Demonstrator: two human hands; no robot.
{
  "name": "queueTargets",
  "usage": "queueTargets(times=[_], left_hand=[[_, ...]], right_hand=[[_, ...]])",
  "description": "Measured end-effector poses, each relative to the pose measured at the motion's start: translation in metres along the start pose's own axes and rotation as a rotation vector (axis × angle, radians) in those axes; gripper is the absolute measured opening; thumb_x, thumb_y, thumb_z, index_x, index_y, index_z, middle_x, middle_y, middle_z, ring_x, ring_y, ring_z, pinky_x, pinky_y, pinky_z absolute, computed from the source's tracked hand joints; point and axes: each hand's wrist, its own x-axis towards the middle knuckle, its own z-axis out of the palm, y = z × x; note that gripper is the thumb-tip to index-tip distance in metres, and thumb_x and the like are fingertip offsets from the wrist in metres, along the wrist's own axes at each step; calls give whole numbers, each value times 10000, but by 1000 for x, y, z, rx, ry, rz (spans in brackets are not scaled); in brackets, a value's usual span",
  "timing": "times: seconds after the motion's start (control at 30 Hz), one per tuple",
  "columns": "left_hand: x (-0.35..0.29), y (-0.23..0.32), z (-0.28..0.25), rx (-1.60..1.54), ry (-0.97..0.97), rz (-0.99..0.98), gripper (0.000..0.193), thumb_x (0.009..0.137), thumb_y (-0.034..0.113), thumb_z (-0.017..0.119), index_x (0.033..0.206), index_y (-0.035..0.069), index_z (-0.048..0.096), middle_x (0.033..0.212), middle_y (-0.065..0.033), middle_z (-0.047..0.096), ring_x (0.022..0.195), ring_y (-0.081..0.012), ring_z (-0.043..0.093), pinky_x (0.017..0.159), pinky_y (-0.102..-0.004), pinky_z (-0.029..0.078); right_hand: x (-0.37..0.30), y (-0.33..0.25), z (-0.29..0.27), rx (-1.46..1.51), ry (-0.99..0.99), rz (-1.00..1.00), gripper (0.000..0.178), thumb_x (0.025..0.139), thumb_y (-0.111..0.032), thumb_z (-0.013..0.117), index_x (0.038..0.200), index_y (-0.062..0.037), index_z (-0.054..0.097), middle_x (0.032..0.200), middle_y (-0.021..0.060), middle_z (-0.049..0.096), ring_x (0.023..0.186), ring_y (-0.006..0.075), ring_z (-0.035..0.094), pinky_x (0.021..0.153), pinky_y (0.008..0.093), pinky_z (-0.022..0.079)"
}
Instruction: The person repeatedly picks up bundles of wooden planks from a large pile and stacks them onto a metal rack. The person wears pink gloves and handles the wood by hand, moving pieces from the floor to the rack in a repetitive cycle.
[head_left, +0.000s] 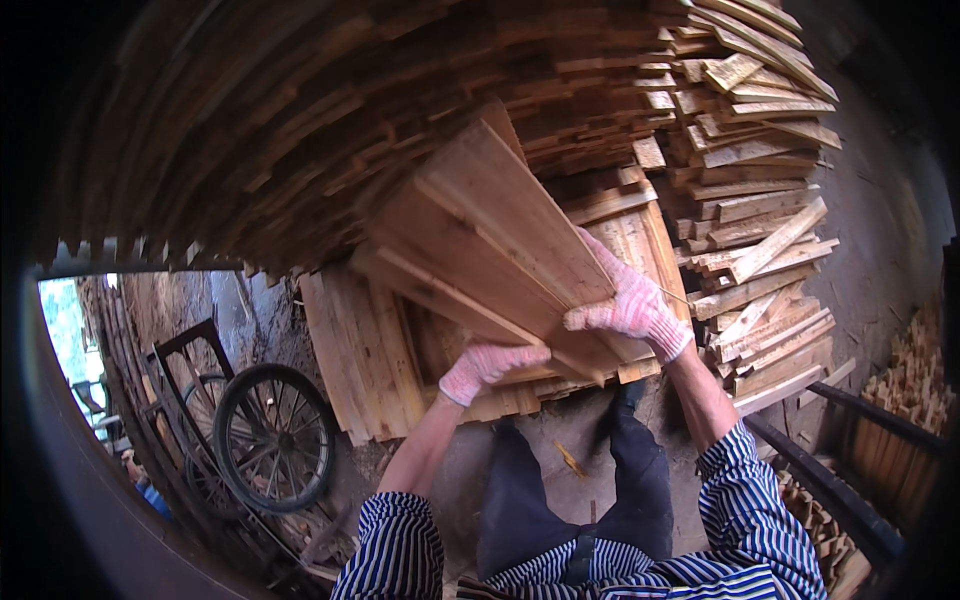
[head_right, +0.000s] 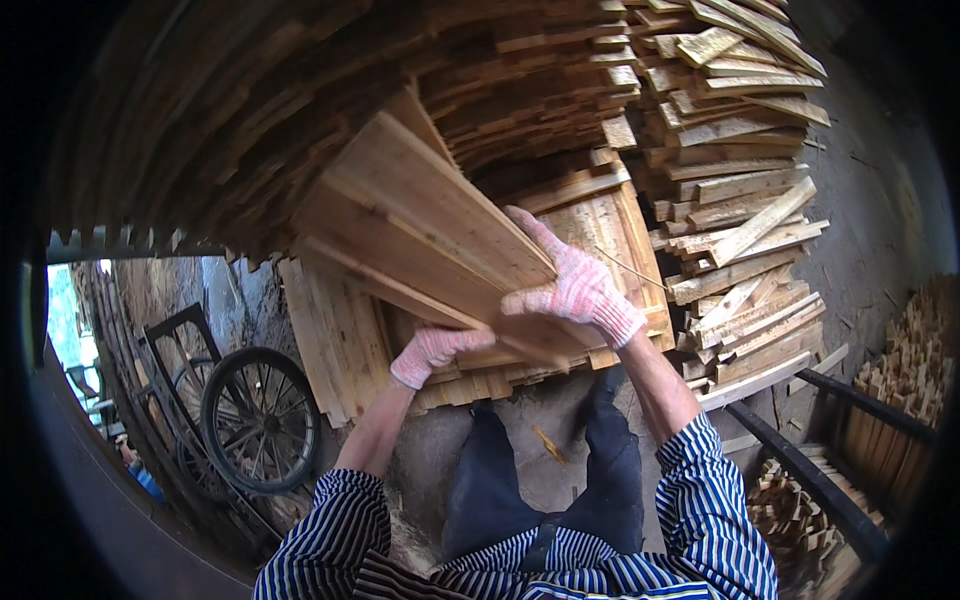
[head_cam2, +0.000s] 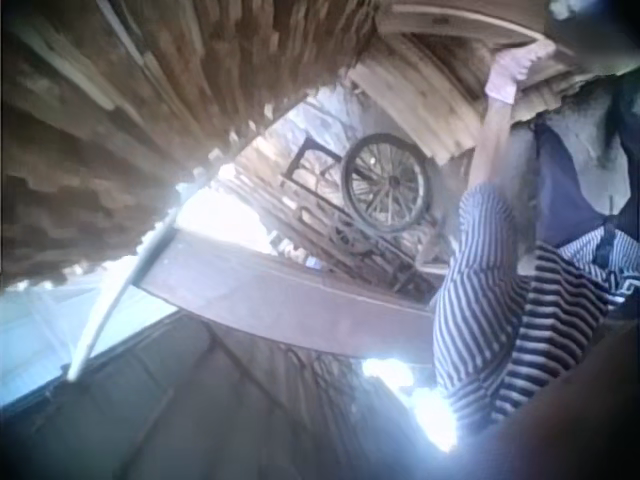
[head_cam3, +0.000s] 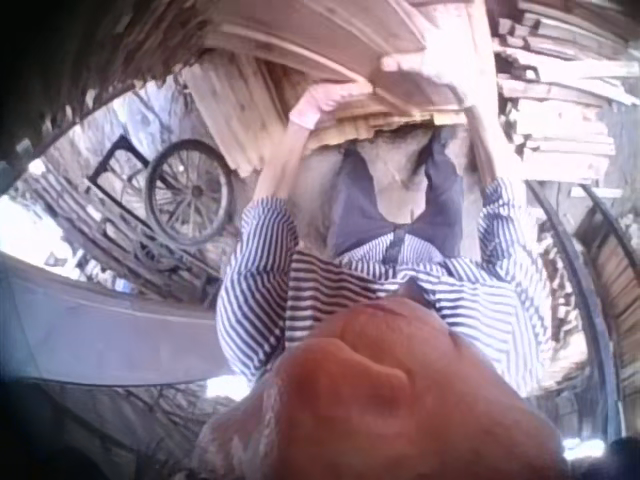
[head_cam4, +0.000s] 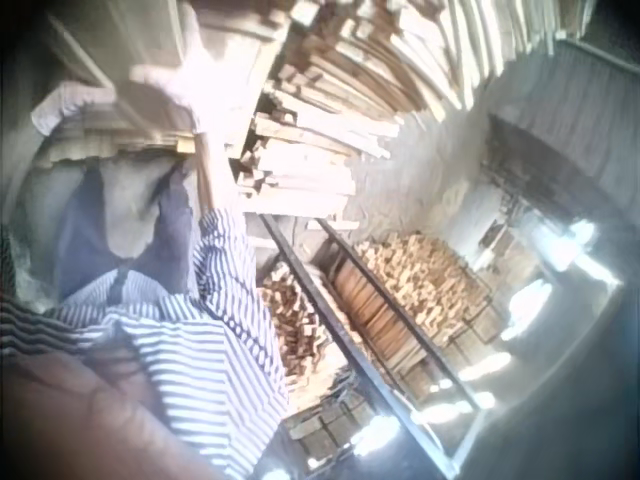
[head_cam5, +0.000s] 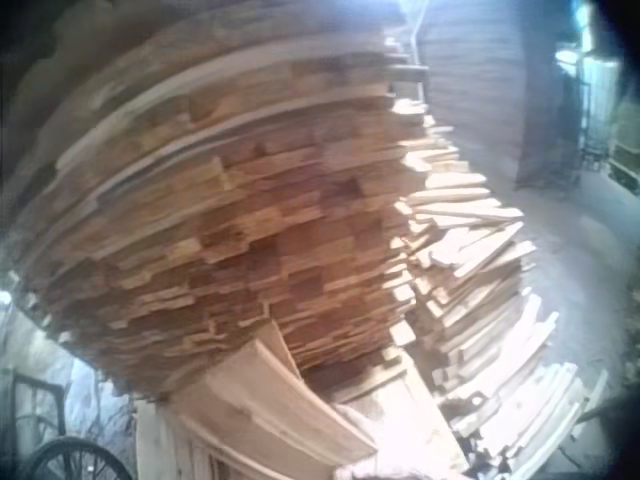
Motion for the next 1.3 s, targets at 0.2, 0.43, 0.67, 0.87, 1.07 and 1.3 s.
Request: queueTargets(times=[0.2,0.43,0.67,0.87,1.07,1.3], left_hand=[[-20,-125,-13,305,23,519,304,976,60,539,1198,80,746,1244,-61,723,1161,-165,674,1033,-295,510],[117,-160,-2,-328,573,-194,677,741,445,833,1090,-101,634,1125,-221,694,1022,-306,660,965,-376,484],[26,-157,-48,-949,457,-164,279,895,63,721,1146,-22,636,934,-156,699,774,-272,686,683,-413,608],[-48,-215,-137,-921,479,-18,301,948,290,714,1157,83,651,875,-84,669,697,-244,652,603,-363,550],[-61,-247,-179,-754,575,-141,442,946,426,693,1204,70,650,888,-80,684,712,-237,661,622,-373,554],[-64,-250,-169,-1082,408,-150,839,789,716,711,1366,132,539,1185,-120,633,1030,-265,625,825,-457,569]], right_hand=[[-17,42,90,488,-112,387,1140,676,-534,902,1505,50,380,1321,232,629,1191,242,627,1053,362,485],[31,172,104,-143,233,599,1211,642,-612,875,1520,45,358,1365,302,588,1305,359,568,1075,383,454],[-9,145,181,-841,462,174,764,917,-361,665,1543,-69,338,1454,276,462,1315,468,471,1133,521,383],[18,118,211,-890,401,364,813,747,-393,775,1435,-91,464,1276,205,516,1170,403,505,960,511,451],[27,142,169,-885,321,401,588,769,-170,738,1314,-83,536,1189,213,550,1112,429,546,934,498,485],[23,70,223,-373,222,353,461,896,-195,659,1310,-26,545,1101,208,643,981,333,653,895,386,582]])
